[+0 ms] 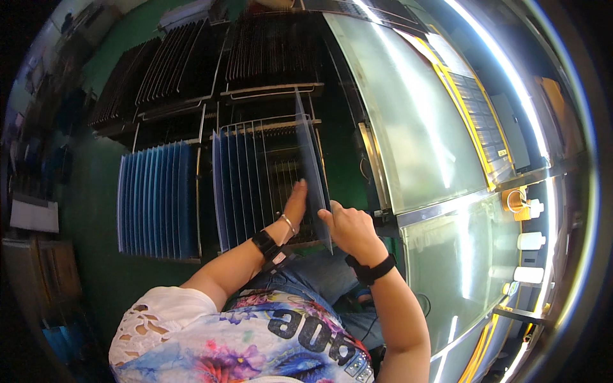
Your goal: Inspecting and sorting metal panels at a fabrication station.
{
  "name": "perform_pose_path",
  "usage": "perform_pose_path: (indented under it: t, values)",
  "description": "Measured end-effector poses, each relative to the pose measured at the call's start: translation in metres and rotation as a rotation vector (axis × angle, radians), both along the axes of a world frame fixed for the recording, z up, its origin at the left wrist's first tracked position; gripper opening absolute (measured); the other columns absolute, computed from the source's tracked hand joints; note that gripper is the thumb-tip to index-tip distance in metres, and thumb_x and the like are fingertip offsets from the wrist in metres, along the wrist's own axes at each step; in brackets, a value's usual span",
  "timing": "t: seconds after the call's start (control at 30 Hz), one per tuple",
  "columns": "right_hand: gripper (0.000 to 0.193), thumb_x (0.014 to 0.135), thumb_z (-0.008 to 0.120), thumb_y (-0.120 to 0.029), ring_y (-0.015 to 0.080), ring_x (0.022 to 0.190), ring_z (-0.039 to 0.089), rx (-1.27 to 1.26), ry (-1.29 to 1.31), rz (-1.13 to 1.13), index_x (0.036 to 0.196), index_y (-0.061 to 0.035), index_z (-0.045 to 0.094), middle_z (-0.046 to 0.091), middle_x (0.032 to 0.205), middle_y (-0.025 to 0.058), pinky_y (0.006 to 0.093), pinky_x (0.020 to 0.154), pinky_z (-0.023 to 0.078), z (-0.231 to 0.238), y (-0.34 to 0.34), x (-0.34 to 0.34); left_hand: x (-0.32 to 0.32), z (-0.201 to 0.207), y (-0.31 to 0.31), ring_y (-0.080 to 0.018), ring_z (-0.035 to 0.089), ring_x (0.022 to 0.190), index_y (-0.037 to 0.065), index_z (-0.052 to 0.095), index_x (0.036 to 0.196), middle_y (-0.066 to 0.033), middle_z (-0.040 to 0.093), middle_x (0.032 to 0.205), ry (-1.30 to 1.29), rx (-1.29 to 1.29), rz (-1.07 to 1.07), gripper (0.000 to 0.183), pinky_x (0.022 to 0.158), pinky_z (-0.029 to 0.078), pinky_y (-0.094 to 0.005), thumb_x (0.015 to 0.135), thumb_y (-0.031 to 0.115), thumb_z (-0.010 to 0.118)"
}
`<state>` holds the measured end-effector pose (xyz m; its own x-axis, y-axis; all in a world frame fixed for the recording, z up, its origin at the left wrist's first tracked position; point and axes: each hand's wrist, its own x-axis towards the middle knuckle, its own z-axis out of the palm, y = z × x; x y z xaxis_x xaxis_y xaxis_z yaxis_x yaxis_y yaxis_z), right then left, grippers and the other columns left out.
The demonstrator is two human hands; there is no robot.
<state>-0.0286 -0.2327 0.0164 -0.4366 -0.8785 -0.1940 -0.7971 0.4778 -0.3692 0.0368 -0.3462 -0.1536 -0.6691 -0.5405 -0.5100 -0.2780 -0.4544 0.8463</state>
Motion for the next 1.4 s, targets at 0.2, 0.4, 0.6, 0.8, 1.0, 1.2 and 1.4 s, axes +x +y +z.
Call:
perform_pose_path:
  t: [0.2,0.4,0.6,0.8,1.0,1.2,1.4]
  values:
    - [0.038,0.082,0.058,-0.021,0.0342,0.066,0.059,-0.175,-0.12,-0.182,0.114,-0.0012,0.053,0.061,0.069,0.0165,0.0411,0.061,0.045,0.059,0.048,-0.003,0.005,0.065,-0.02,-0.0366,0.014,0.135,0.003,0.023,0.139,-0.0219,0.017,0.145,0.179,-1.265,0.193,0.071,0.108,0.017,-0.0462,0.086,0.036,0.055]
    - [0.033,0.08,0.057,-0.007,0.0238,0.06,0.059,-0.299,-0.201,-0.443,0.112,0.0001,0.056,0.059,0.067,0.0135,0.0311,0.058,0.045,0.111,0.134,0.009,-0.029,0.105,-0.05,-0.0316,0.029,0.131,0.011,0.063,0.105,-0.0096,0.045,0.132,0.307,-1.602,-0.402,0.028,0.104,0.019,-0.0533,0.08,0.024,0.06]
    - [0.034,0.081,0.051,-0.001,0.012,0.06,0.056,-0.429,-0.219,-0.798,0.114,0.0023,0.056,0.059,0.066,0.0071,0.0241,0.058,0.045,0.13,0.216,0.043,-0.005,0.048,-0.08,-0.032,0.021,0.134,0.014,0.061,0.11,-0.0104,0.033,0.141,0.0,-1.526,-0.576,0.031,0.103,0.021,-0.0573,0.079,0.019,0.058]
    - [0.03,0.083,0.051,-0.004,0.0128,0.062,0.057,-0.457,-0.173,-1.009,0.112,0.0023,0.056,0.057,0.067,0.0075,0.0231,0.058,0.046,0.133,0.259,0.075,-0.011,0.034,-0.072,-0.0361,0.015,0.135,0.005,0.033,0.136,-0.0159,0.019,0.146,-0.24,-1.406,-0.484,0.068,0.103,0.022,-0.0574,0.081,0.037,0.058]
    - [0.028,0.091,0.047,-0.02,0.01,0.054,0.051,-0.537,0.219,-1.359,0.107,-0.001,0.06,0.054,0.058,0.0041,0.0225,0.052,0.039,0.194,0.404,0.121,-0.04,0.036,0.01,-0.0334,0.03,0.127,0.006,0.04,0.128,-0.016,0.035,0.135,-0.21,-1.568,-0.804,0.069,0.101,0.029,-0.0462,0.08,0.053,0.055]
    - [0.04,0.09,0.051,-0.041,0.0102,0.068,0.058,-1.286,0.157,-1.706,0.104,-0.0048,0.059,0.061,0.075,0.0039,0.0203,0.057,0.045,0.197,0.57,0.058,-0.022,0.036,-0.003,-0.0331,0.015,0.136,0.003,0.025,0.139,-0.0172,0.022,0.145,-0.473,-1.467,-0.981,0.077,0.106,0.022,-0.0441,0.08,0.038,0.06]
    - [0.064,0.081,0.055,-0.057,0.0217,0.076,0.061,-2.045,0.143,-1.83,0.113,-0.0026,0.045,0.064,0.092,0.0121,0.0325,0.07,0.047,0.167,0.735,0.01,-0.012,0.031,-0.022,-0.04,0.023,0.129,0.01,0.035,0.136,-0.0186,0.022,0.144,-0.332,-1.557,-0.968,0.065,0.104,0.028,-0.0468,0.084,0.043,0.055]
